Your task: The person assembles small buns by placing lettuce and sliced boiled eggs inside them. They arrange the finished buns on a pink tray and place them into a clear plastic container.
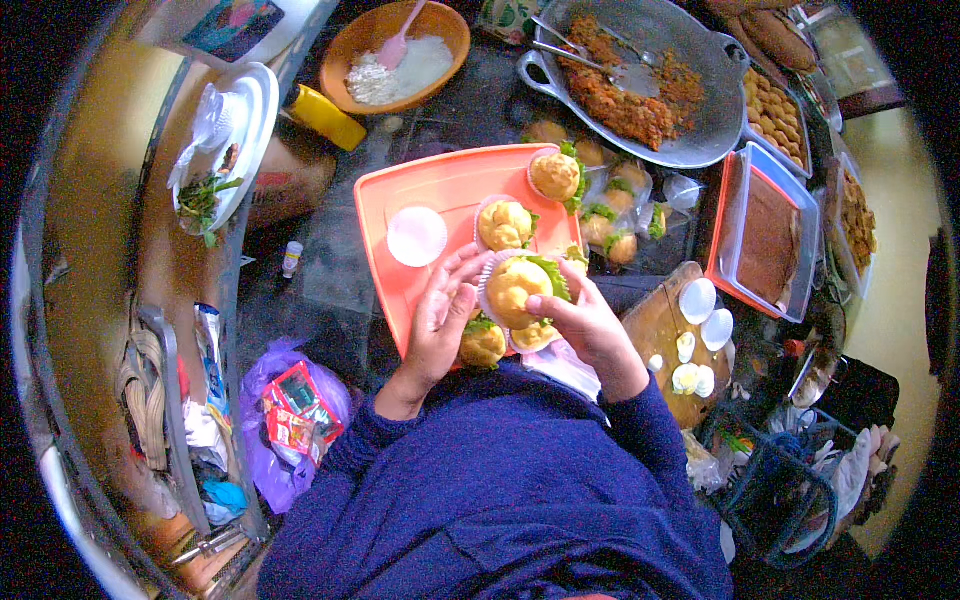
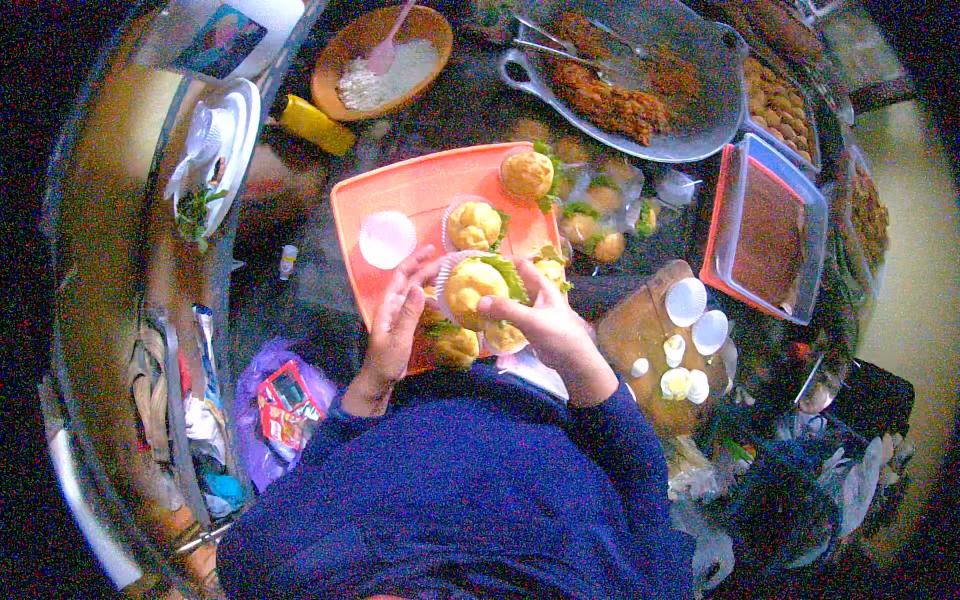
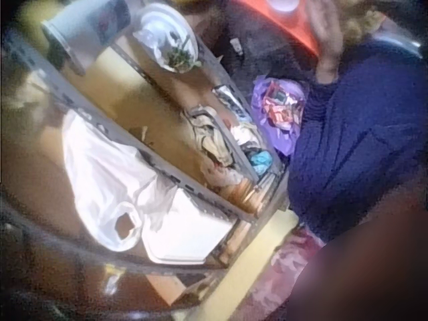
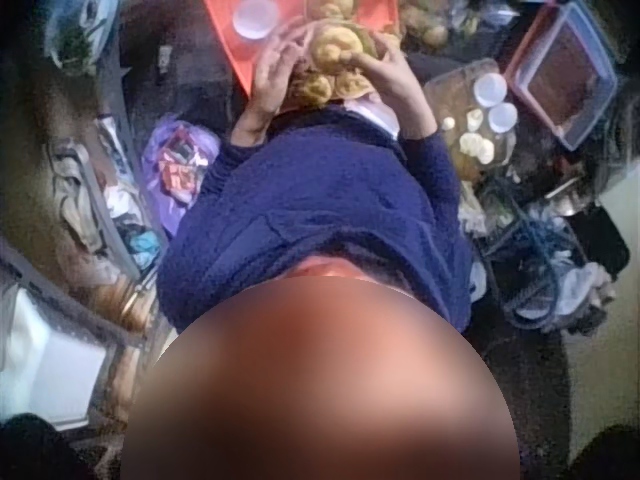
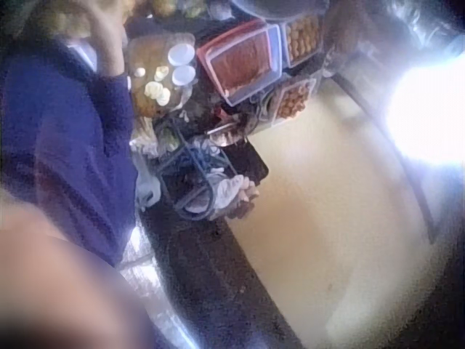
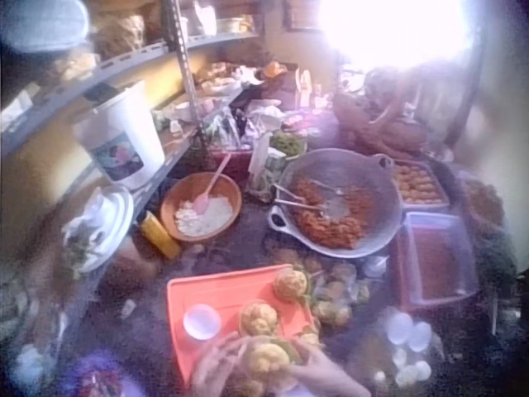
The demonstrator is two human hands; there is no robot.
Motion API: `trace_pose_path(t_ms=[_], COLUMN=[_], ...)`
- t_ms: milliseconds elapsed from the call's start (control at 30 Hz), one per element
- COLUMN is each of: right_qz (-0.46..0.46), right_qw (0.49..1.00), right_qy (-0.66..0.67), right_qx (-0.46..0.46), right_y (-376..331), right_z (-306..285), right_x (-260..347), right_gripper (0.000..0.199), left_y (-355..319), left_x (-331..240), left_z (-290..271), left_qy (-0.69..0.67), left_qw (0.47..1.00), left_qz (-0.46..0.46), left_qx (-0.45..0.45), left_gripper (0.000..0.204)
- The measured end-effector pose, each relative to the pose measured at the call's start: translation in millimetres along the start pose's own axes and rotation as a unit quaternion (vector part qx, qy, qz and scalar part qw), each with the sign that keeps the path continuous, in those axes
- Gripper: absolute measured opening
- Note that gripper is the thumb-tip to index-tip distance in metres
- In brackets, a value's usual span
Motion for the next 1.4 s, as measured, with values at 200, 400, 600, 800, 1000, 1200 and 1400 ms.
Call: trace_pose_path(t_ms=[200, 400, 600, 800, 1000, 1200, 1400], right_qz=[-0.064, -0.114, -0.147, -0.217, -0.283, -0.291, -0.307], right_qw=[0.993, 0.991, 0.985, 0.967, 0.923, 0.917, 0.909], right_qy=[0.089, 0.074, 0.072, 0.024, 0.089, 0.089, 0.099], right_qx=[0.033, -0.016, -0.058, -0.132, -0.245, -0.258, -0.264], right_y=[-14, -32, -50, -94, -141, -161, -171], right_z=[-21, -36, -55, -92, -113, -114, -120], right_x=[21, 41, 48, 70, 66, 55, 45], right_gripper=[0.058, 0.057, 0.057, 0.052, 0.045, 0.046, 0.04], left_y=[-26, -24, -12, 4, 19, 26, 24], left_x=[-35, -57, -62, -48, 19, 68, 92], left_z=[-66, -113, -90, -44, 68, 124, 136], left_qy=[0.344, 0.575, 0.632, 0.48, 0.405, 0.419, 0.447], left_qw=[0.922, 0.777, 0.75, 0.875, 0.833, 0.651, 0.635], left_qz=[0.055, 0.079, 0.075, 0.051, 0.142, -0.069, 0.013], left_qx=[-0.169, -0.242, -0.178, -0.04, 0.35, 0.629, 0.63], left_gripper=[0.027, 0.018, 0.031, 0.015, 0.017, 0.037, 0.022])
Point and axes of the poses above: each hand's wrist, its own y-axis towards the middle knuckle, its own z-axis out of the palm, x = y × z, the point moved 4 cm from there along y, towards the middle knuckle, and after that the axes turned 14 degrees about x, right-handed, at the moved point
